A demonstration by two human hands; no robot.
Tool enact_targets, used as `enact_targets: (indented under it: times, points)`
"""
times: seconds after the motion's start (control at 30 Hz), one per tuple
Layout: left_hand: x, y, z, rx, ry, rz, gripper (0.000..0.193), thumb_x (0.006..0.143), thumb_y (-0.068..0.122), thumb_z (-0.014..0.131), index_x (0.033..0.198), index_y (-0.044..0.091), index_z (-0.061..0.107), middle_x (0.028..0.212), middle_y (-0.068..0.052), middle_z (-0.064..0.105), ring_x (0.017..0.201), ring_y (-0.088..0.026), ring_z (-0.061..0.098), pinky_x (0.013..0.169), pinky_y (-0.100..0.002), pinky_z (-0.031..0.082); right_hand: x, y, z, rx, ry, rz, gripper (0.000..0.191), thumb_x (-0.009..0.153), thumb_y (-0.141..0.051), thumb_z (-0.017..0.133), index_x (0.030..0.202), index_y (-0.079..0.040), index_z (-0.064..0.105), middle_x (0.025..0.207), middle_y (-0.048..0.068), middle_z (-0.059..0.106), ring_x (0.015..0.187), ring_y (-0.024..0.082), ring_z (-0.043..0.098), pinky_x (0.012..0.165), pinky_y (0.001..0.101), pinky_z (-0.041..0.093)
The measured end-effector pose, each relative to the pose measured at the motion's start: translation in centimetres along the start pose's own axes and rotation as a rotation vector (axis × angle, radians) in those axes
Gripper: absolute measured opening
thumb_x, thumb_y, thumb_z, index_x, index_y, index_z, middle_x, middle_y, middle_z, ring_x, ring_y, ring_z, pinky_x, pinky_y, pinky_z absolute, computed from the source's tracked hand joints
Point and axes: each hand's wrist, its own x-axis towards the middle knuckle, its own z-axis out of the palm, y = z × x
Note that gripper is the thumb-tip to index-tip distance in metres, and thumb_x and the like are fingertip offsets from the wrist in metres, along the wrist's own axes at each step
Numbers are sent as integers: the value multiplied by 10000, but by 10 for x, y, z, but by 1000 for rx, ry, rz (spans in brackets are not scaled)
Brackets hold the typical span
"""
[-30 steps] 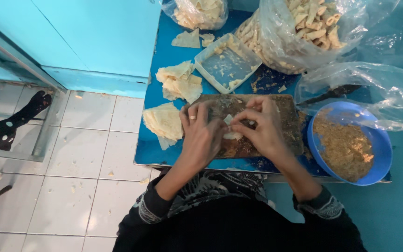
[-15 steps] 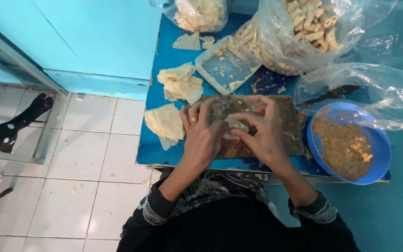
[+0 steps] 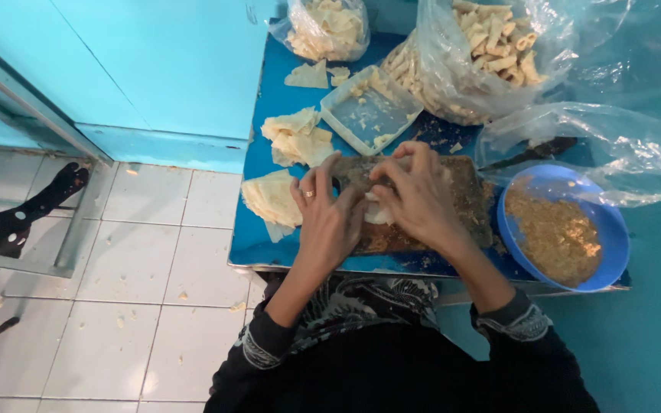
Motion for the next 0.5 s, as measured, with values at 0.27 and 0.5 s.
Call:
enact_targets:
  times: [0.27, 0.5]
  points:
    - [-2, -3, 1, 20, -21, 16, 295, 811, 128, 790, 1078, 55, 686, 1474, -242, 413, 1313, -452, 395, 1103, -629, 234, -18, -4, -9, -18, 86, -176, 138, 865, -232, 775, 992, -181, 790, 1325, 21, 592, 1074, 219, 565, 962, 460, 381]
    - [-2, -5, 2, -20, 13, 16, 218, 823, 83, 751, 1018, 29, 671, 1425, -235, 485, 1283, -440, 419, 1103, -557, 296, -7, 39, -74, 15, -123, -63, 115, 815, -213, 798, 920, -167, 787, 1085, 33, 719, 997, 214, 675, 863, 403, 512]
